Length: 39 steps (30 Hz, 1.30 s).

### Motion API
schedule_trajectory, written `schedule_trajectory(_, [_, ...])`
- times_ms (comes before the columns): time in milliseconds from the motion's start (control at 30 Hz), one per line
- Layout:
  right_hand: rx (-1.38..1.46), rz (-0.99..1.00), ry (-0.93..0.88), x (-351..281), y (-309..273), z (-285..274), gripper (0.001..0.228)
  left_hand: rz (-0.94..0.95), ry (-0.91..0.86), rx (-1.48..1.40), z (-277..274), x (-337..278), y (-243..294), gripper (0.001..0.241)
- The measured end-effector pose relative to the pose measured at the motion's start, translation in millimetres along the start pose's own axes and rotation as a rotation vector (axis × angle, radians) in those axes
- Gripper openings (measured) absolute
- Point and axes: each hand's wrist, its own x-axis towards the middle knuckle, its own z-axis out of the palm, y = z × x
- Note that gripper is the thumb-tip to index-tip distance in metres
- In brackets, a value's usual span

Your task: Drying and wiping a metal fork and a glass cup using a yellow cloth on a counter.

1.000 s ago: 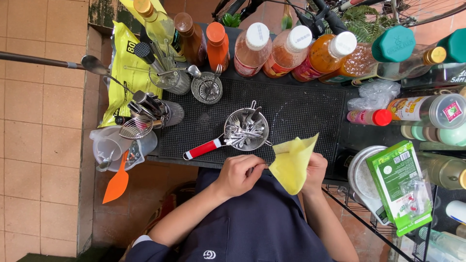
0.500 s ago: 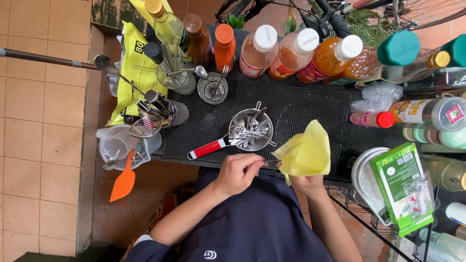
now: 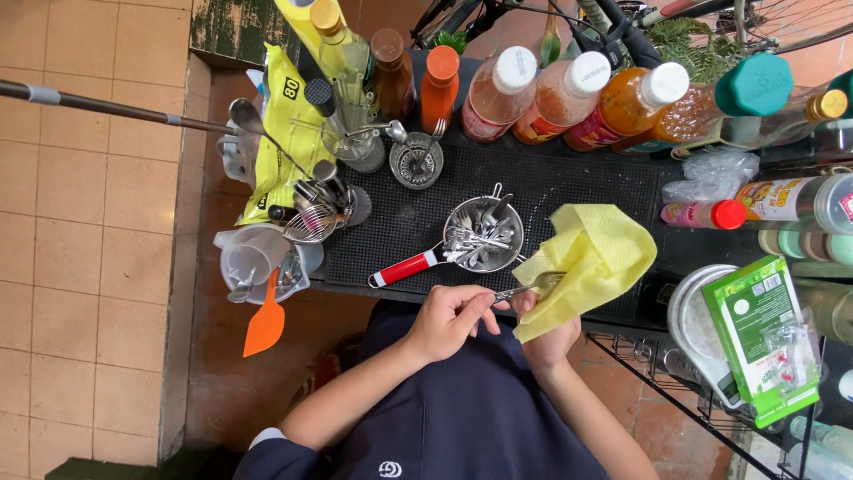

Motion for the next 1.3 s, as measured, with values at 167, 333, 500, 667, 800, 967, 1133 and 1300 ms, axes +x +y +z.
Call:
schedule_trajectory(167, [-0.237, 0.04, 0.004, -2, -9, 47, 0.025, -0.033, 0.057, -0.203, -11, -11, -19, 0.034])
schedule_trajectory(333, [-0.64, 0.147, -0.338, -16, 33, -4, 0.026, 0.019, 0.111, -0.081, -21, -21, -9, 0.029])
schedule_trajectory(500, [-0.792, 0.046, -0.318, -24, 47, 1, 0.025, 0.195, 0.165, 0.353, -30, -28, 4, 0.017])
schedule_trajectory(667, [-0.463, 0.229, 0.036, -18, 35, 30, 0.029, 0.41, 0.132, 0.574, -38, -33, 9, 0.016])
schedule_trajectory(800, [-0.382, 0.198, 0.096, -11, 23, 62, 0.029, 0.411, 0.117, 0.585, -43, -34, 12, 0.019])
schedule_trajectory(967, [-0.313, -0.104, 0.201, 0, 7, 61, 0.023, 0.359, 0.079, 0.584, -46, -32, 6, 0.021])
schedule_trajectory(1133, [-0.311, -0.184, 0.2, 16, -31, 13, 0.031, 0.048, 0.049, 0.462, -51, -8, -37, 0.025])
schedule_trajectory(1300, [-0.392, -0.152, 0.101, 12, -35, -7, 0.032, -0.136, 0.041, 0.391, -52, 23, -80, 0.031])
